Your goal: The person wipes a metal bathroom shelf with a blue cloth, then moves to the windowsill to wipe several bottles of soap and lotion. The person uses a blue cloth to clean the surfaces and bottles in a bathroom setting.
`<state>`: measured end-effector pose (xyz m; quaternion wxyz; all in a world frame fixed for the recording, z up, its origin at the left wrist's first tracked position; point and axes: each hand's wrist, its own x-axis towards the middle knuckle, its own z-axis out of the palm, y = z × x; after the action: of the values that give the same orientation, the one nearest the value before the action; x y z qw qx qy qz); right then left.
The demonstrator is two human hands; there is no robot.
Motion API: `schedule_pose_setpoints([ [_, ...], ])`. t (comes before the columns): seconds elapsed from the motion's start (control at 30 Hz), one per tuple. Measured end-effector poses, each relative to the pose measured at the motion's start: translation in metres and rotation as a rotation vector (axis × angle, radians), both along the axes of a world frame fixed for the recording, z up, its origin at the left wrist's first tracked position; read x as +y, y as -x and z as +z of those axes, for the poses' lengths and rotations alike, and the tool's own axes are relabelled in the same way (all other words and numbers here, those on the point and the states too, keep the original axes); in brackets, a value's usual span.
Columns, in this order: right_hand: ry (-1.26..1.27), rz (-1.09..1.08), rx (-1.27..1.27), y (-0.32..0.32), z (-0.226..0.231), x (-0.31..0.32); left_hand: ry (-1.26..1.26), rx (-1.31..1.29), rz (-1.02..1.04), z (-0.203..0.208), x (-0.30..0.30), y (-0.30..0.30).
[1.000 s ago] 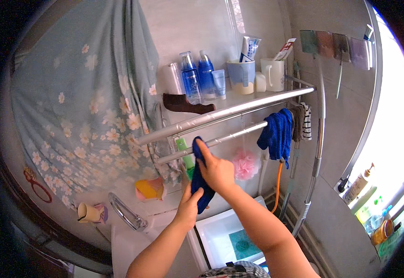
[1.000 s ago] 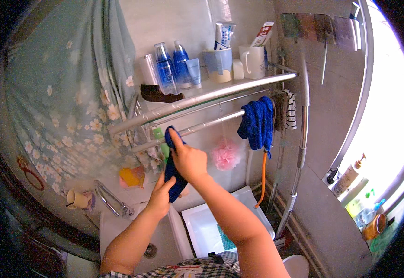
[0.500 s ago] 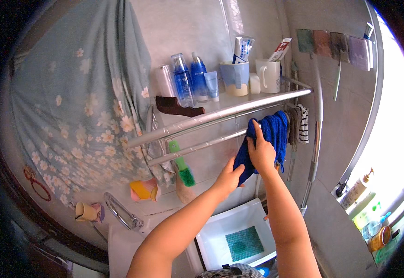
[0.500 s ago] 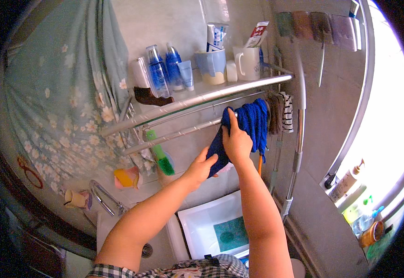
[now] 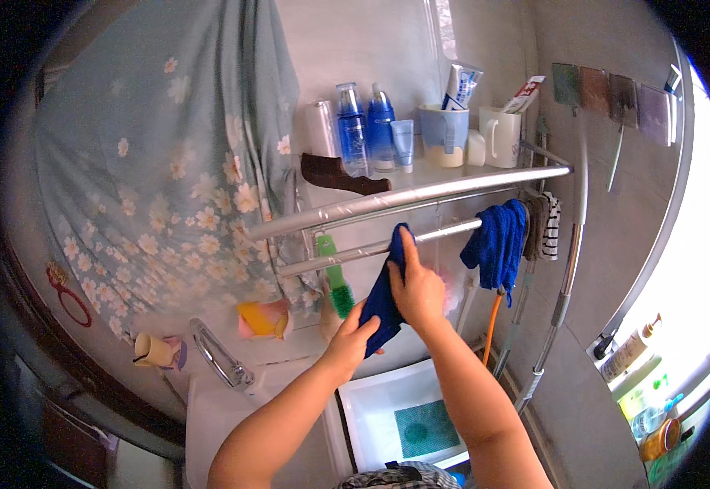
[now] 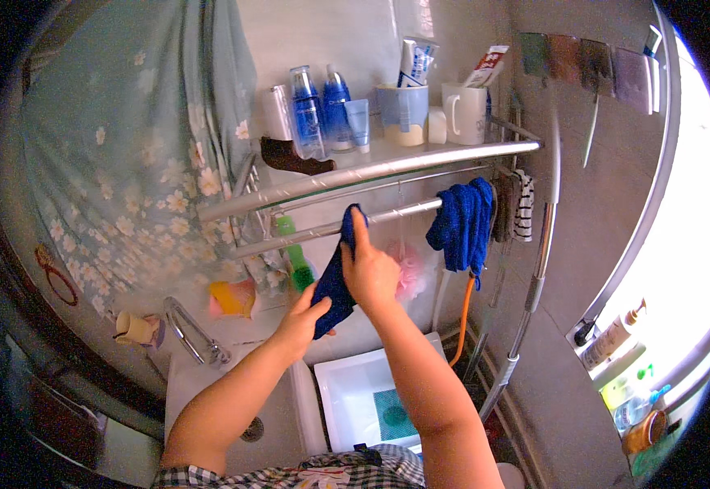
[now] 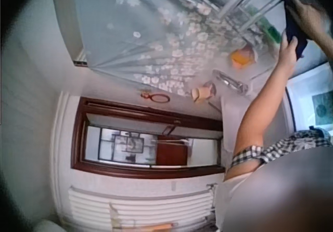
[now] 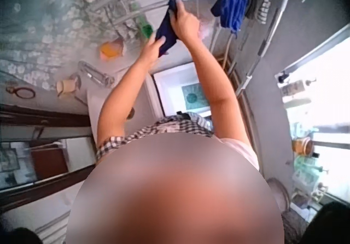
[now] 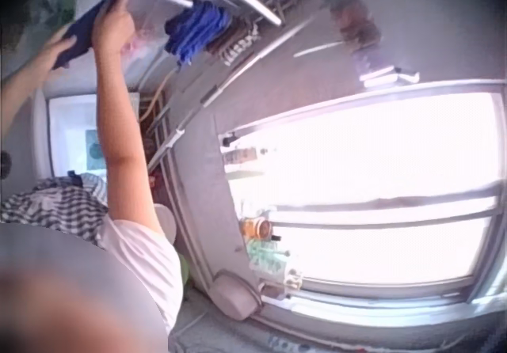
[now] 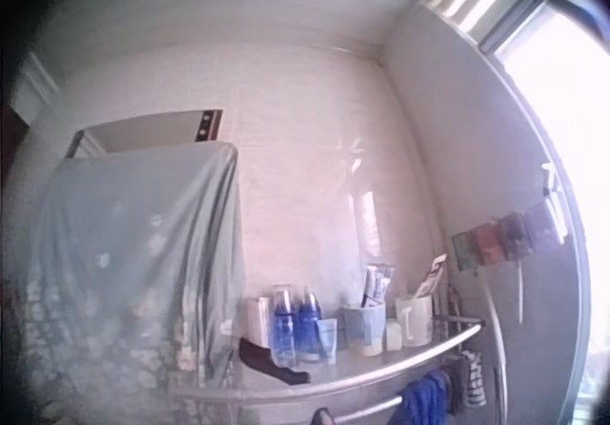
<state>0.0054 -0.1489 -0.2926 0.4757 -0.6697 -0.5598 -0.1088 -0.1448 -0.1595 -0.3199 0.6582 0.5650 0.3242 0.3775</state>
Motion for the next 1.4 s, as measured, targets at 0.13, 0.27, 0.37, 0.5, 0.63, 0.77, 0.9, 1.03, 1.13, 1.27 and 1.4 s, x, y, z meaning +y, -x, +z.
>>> schedule_pose_setpoints([
  [0.13, -0.011, 0.115, 0.005, 0.046, 0.005, 0.000, 0.038, -0.046, 0.096, -0.002, -0.009, 0.041],
  [0.27, -0.002, 0.209, -0.042, 0.079, 0.004, 0.008, 0.042, -0.091, 0.176, -0.013, -0.012, 0.072],
  [0.37, -0.004, 0.281, -0.064, 0.098, 0.006, 0.011, 0.062, -0.115, 0.213, -0.012, -0.017, 0.088],
  [0.5, 0.020, 0.462, -0.029, 0.111, 0.006, 0.008, 0.044, -0.104, 0.193, -0.014, -0.026, 0.104],
  [0.63, 0.155, 0.704, -0.003, 0.111, 0.006, -0.014, 0.001, -0.028, 0.186, -0.018, -0.028, 0.111],
  [0.77, 0.331, 0.886, 0.114, 0.118, 0.003, -0.036, -0.396, 0.106, 0.362, -0.045, -0.020, 0.111],
  [0.9, 0.243, 1.017, 0.311, 0.115, -0.017, -0.037, -0.511, 0.161, 0.363, -0.038, -0.023, 0.108],
  [1.03, 0.274, 1.047, 0.426, 0.116, -0.011, -0.045, -0.630, 0.183, 0.440, -0.019, -0.035, 0.104],
  [1.13, 0.241, 1.015, 0.444, 0.110, -0.006, -0.052, -0.588, 0.118, 0.441, -0.006, -0.027, 0.107],
  [1.27, 0.247, 0.899, 0.603, 0.102, 0.002, -0.075, -0.577, -0.071, 0.523, 0.014, 0.009, 0.119],
  [1.4, 0.358, 0.784, 0.713, 0.069, -0.028, -0.081, -0.870, 0.126, 0.658, 0.076, 0.046, 0.129],
])
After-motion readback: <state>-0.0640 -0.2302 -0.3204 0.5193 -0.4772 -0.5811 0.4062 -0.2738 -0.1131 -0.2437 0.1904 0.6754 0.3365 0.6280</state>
